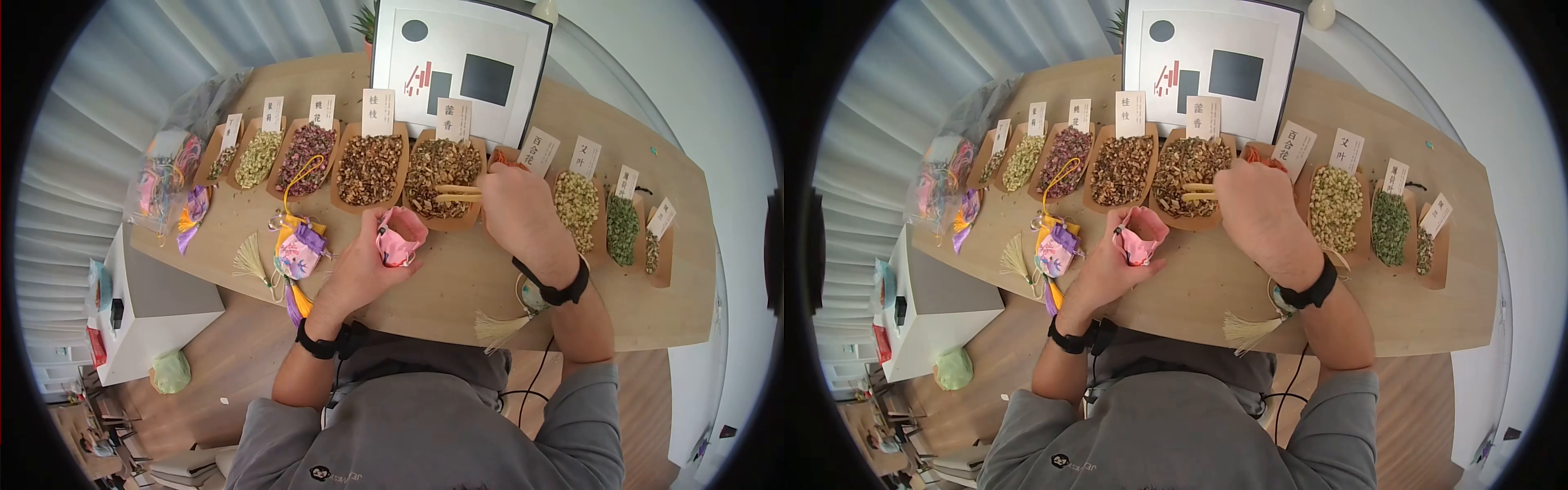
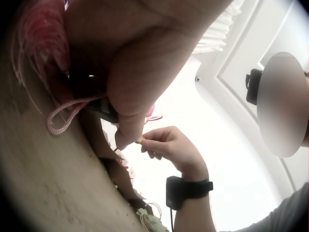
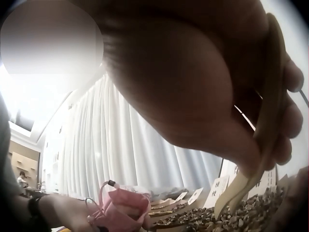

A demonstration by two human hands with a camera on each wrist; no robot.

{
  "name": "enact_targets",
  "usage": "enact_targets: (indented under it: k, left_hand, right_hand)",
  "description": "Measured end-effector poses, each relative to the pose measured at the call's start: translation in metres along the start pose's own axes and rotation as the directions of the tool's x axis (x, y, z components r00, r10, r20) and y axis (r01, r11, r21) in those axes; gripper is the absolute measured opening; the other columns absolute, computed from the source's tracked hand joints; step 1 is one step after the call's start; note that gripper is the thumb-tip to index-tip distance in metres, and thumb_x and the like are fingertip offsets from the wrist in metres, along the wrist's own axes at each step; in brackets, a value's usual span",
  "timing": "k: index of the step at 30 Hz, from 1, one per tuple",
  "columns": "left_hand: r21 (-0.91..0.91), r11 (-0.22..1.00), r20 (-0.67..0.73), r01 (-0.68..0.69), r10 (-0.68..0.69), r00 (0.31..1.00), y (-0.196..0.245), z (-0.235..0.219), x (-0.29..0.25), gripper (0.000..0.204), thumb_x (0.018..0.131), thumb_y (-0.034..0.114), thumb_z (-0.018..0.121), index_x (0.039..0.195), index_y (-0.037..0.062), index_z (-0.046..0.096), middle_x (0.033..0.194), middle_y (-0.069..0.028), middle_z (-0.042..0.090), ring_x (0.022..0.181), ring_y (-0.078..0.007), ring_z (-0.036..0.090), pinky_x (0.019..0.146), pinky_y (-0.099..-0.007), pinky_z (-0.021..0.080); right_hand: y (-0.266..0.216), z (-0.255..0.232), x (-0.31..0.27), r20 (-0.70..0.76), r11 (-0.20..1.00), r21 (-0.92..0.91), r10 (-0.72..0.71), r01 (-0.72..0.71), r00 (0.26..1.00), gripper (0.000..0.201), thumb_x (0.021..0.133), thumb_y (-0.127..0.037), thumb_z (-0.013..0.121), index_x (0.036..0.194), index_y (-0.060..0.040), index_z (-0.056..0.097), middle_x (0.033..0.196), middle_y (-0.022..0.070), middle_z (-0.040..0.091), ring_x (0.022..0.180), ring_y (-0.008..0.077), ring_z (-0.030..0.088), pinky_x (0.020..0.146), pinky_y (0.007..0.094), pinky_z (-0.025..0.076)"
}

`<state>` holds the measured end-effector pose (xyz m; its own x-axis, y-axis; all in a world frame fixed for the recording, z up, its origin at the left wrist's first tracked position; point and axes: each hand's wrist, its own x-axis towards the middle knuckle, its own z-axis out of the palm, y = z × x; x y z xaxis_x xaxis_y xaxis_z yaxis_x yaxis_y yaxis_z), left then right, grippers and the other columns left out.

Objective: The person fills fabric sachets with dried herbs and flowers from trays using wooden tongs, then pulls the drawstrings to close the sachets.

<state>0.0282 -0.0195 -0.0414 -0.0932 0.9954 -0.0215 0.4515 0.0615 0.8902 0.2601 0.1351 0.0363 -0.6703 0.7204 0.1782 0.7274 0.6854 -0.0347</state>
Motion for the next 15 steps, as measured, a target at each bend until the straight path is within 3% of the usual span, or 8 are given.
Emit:
enact_targets:
  k: [1,4,8,10,13,15]
  left_hand:
    - [-0.007,0.998,-0.041,-0.061,0.061,0.997,-0.001,0.001,0.001,0.083,0.086,0.034,0.094,0.146,0.0066,0.045,0.127,-0.0230,0.072,0.118,-0.0394,0.076,0.094,-0.0461,0.061]
    - [0.041,0.999,-0.035,-0.021,0.022,0.999,0.003,0.000,-0.002,0.082,0.086,0.034,0.094,0.146,0.0066,0.045,0.127,-0.0230,0.072,0.118,-0.0391,0.076,0.094,-0.0464,0.061]
    - [0.074,0.997,-0.028,-0.003,0.005,1.000,0.003,-0.001,-0.001,0.081,0.086,0.035,0.094,0.144,0.0069,0.045,0.126,-0.0230,0.073,0.118,-0.0393,0.076,0.094,-0.0467,0.061]
    - [0.030,1.000,-0.023,0.004,-0.003,1.000,0.001,0.000,-0.001,0.080,0.086,0.035,0.094,0.143,0.0064,0.045,0.126,-0.0234,0.073,0.118,-0.0396,0.075,0.094,-0.0469,0.061]
    - [0.104,0.994,-0.044,-0.021,0.026,0.999,0.006,-0.001,-0.002,0.081,0.086,0.035,0.094,0.142,0.0055,0.045,0.126,-0.0237,0.073,0.119,-0.0397,0.075,0.094,-0.0467,0.061]
    - [0.074,0.997,-0.034,-0.014,0.017,0.999,0.005,-0.002,-0.002,0.081,0.086,0.035,0.094,0.142,0.0051,0.045,0.126,-0.0239,0.073,0.119,-0.0398,0.075,0.095,-0.0467,0.061]
  right_hand:
    - [-0.002,0.004,0.001,-0.012,0.999,-0.012,-0.042,0.042,0.999,0.004,0.083,-0.006,0.077,0.086,-0.0047,0.079,0.095,0.0152,0.075,0.094,0.0313,0.078,0.079,0.0452,0.063]
    - [-0.008,0.001,0.004,-0.023,1.000,-0.010,-0.026,0.026,0.999,0.007,0.087,-0.001,0.070,0.092,-0.0023,0.075,0.101,0.0138,0.072,0.101,0.0349,0.075,0.088,0.0466,0.062]
    - [-0.006,0.008,0.006,-0.003,0.999,-0.041,-0.016,0.016,1.000,0.007,0.086,-0.001,0.071,0.092,-0.0029,0.075,0.101,0.0138,0.072,0.102,0.0338,0.075,0.087,0.0451,0.062]
    - [-0.002,0.020,0.008,-0.162,0.990,-0.111,-0.100,0.082,0.982,0.004,0.079,-0.007,0.079,0.083,-0.0068,0.078,0.091,0.0124,0.074,0.090,0.0287,0.077,0.076,0.0413,0.061]
    - [-0.002,0.022,0.009,-0.237,0.991,-0.101,-0.106,0.084,0.966,0.002,0.080,-0.007,0.078,0.082,-0.0069,0.078,0.091,0.0122,0.074,0.090,0.0283,0.077,0.075,0.0410,0.061]
    - [-0.003,0.025,0.010,-0.203,0.992,-0.098,-0.103,0.084,0.974,0.001,0.081,-0.007,0.077,0.082,-0.0069,0.078,0.091,0.0120,0.074,0.090,0.0281,0.077,0.074,0.0409,0.061]
